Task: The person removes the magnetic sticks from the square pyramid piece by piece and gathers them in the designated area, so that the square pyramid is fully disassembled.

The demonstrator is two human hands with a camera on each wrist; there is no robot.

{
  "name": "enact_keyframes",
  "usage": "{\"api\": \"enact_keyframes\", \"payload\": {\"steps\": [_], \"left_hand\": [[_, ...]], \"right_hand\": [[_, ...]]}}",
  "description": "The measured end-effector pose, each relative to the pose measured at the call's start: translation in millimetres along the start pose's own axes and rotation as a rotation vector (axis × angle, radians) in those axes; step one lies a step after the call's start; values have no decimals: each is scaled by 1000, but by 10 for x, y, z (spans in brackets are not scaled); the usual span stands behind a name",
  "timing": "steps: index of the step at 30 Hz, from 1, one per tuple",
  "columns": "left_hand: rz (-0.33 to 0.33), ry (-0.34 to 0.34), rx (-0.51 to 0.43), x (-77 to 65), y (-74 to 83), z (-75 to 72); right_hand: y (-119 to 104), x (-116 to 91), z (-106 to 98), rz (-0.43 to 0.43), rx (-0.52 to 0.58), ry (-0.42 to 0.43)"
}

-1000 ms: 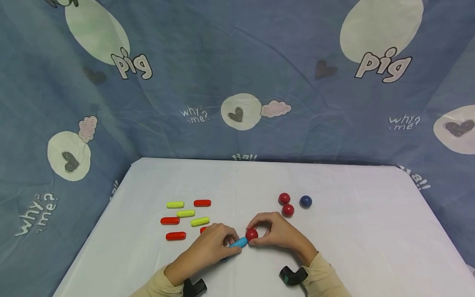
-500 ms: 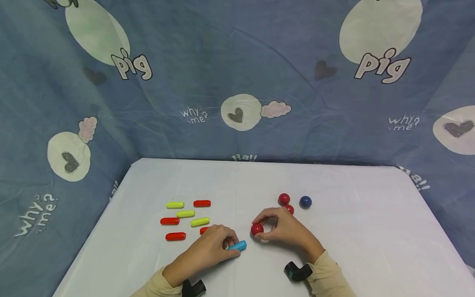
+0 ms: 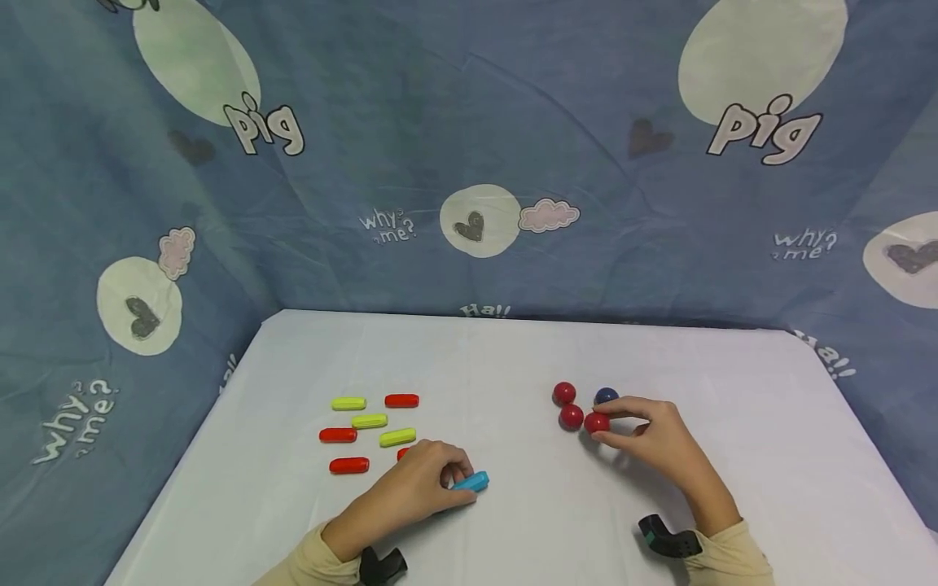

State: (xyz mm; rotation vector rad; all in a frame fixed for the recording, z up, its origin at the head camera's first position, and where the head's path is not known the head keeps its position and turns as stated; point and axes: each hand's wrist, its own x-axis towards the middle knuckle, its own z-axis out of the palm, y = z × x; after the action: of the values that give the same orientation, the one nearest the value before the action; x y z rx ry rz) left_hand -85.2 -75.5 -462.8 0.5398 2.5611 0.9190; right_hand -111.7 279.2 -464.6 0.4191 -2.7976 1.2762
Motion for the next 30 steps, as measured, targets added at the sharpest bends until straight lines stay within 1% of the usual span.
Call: {"api": "enact_keyframes", "payload": {"steps": [3, 9, 17, 20, 23, 26, 28, 30], "left_hand": [[5, 2, -9, -6, -14, -8], [27, 6, -7, -1, -20, -5], [18, 8, -8, -10, -19, 1], [23, 8, -9, -14, -20, 1], [54, 14, -32, -12, -29, -2], [112, 32, -68, -6, -22, -12], [146, 48, -99, 0, -11, -17], [178, 71, -129, -2, 3, -21]], "right_hand": [[71, -4, -3, -15, -42, -1], [151, 12, 33, -88, -124, -25], [127, 19, 45, -86, -122, -34], [104, 17, 40, -95, -117, -16], [65, 9, 34, -118, -93, 25], [0, -3, 37, -153, -37, 71], [-60, -6, 58, -171, 21, 76], [-130, 0, 112, -208, 81, 64]]}}
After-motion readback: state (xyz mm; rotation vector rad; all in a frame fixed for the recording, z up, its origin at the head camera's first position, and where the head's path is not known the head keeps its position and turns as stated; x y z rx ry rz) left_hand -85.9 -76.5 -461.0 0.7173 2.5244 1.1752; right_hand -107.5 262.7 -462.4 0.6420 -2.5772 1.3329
